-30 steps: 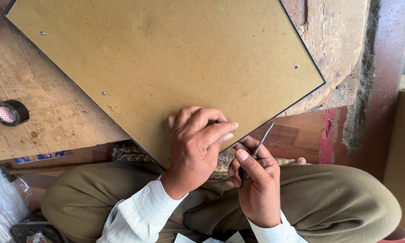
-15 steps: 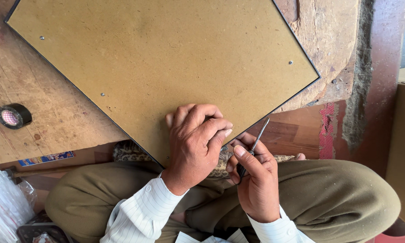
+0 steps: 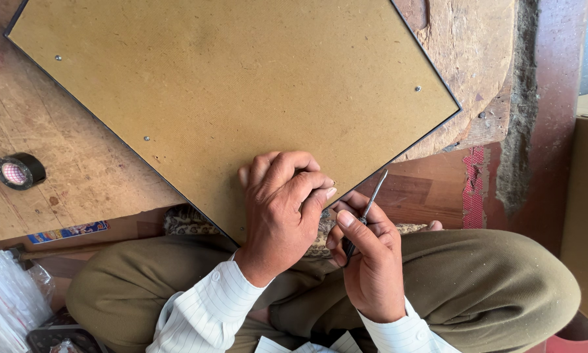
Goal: The person sits on the floor of a frame workshop and uses a screwdriver to drive small screws into the corners of a hardboard picture-frame backing, repositioning the board between screws and working around its edges.
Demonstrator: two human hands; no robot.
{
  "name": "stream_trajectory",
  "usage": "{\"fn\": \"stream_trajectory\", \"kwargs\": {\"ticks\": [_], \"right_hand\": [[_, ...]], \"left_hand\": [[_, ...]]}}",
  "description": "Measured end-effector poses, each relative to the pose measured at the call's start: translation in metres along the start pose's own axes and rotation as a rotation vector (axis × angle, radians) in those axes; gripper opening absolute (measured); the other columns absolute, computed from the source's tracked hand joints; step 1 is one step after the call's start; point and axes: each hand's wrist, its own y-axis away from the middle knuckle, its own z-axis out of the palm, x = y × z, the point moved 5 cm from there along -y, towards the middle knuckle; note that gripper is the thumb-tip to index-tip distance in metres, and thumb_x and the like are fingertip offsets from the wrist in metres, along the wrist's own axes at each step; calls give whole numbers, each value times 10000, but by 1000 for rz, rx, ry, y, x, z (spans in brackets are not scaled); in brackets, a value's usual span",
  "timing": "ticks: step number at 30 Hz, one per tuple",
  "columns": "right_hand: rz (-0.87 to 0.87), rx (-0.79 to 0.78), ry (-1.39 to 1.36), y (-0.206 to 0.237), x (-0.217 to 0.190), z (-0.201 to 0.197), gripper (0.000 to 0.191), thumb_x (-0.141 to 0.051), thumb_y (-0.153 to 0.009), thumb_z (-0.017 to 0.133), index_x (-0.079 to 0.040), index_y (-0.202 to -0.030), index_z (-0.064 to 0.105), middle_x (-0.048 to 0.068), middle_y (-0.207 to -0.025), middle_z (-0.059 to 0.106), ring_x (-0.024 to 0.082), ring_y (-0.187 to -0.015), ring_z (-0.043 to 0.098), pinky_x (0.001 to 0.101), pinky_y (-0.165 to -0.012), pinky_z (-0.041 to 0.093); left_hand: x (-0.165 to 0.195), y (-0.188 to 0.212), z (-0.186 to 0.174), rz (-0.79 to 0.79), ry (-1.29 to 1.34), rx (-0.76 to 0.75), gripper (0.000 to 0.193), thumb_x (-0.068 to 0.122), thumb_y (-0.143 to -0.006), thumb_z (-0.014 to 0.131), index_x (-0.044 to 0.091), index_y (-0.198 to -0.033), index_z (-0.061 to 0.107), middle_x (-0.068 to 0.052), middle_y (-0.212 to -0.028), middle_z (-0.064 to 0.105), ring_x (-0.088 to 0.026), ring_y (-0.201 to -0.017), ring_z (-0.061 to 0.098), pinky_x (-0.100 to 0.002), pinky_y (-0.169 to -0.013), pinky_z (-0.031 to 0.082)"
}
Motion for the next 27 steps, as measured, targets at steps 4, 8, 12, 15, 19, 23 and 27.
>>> {"fn": "stream_trajectory", "kwargs": {"ticks": [4,8,12,15,19,23,27], "right_hand": [[8,10,15,0,-1,1,425,-105,-910,662,61,-1297,601,56,-1004,677,117,-661,590,248,-492,392],[3,-4,24,1,-2,2,441,-105,-916,664,62,-1320,612,69,-982,674,111,-662,582,244,-497,392],[3,-17,18,2,-1,2,433,-102,-929,668,62,-1326,610,67,-945,649,115,-668,580,246,-502,390],[8,10,19,2,-1,0,412,-98,-909,661,58,-1285,603,45,-972,660,117,-664,589,248,-493,387],[14,10,12,3,0,-1,407,-95,-911,660,53,-1287,609,55,-957,656,122,-671,596,251,-496,388],[23,17,12,2,0,-2,414,-95,-902,659,42,-1290,613,54,-972,667,123,-669,598,250,-493,386],[16,7,-5,2,-1,-3,413,-90,-902,661,42,-1290,611,50,-995,673,120,-657,588,249,-496,386]], "left_hand": [[2,0,0,8,-9,12,85,150,-890,786,139,-951,728,21,-1085,640,-225,-1071,549,-426,-917,355],[3,-1,1,-19,-8,13,82,146,-874,793,147,-931,735,25,-1068,642,-228,-1055,553,-424,-905,354],[4,-2,-2,-7,1,15,101,141,-877,801,149,-956,740,27,-1067,637,-230,-1046,551,-426,-903,353],[5,-2,-4,30,-4,6,129,126,-869,796,162,-984,751,37,-1057,632,-226,-1045,554,-428,-907,351],[7,-2,-3,51,-25,-2,155,90,-853,779,171,-981,744,48,-1036,629,-220,-1035,559,-428,-905,350],[7,-4,0,58,-43,-17,147,60,-869,765,160,-968,721,43,-1024,619,-214,-1024,557,-423,-899,357],[9,-4,2,63,-42,-36,143,65,-877,762,152,-966,692,34,-1029,605,-221,-1026,547,-424,-892,358]]}}
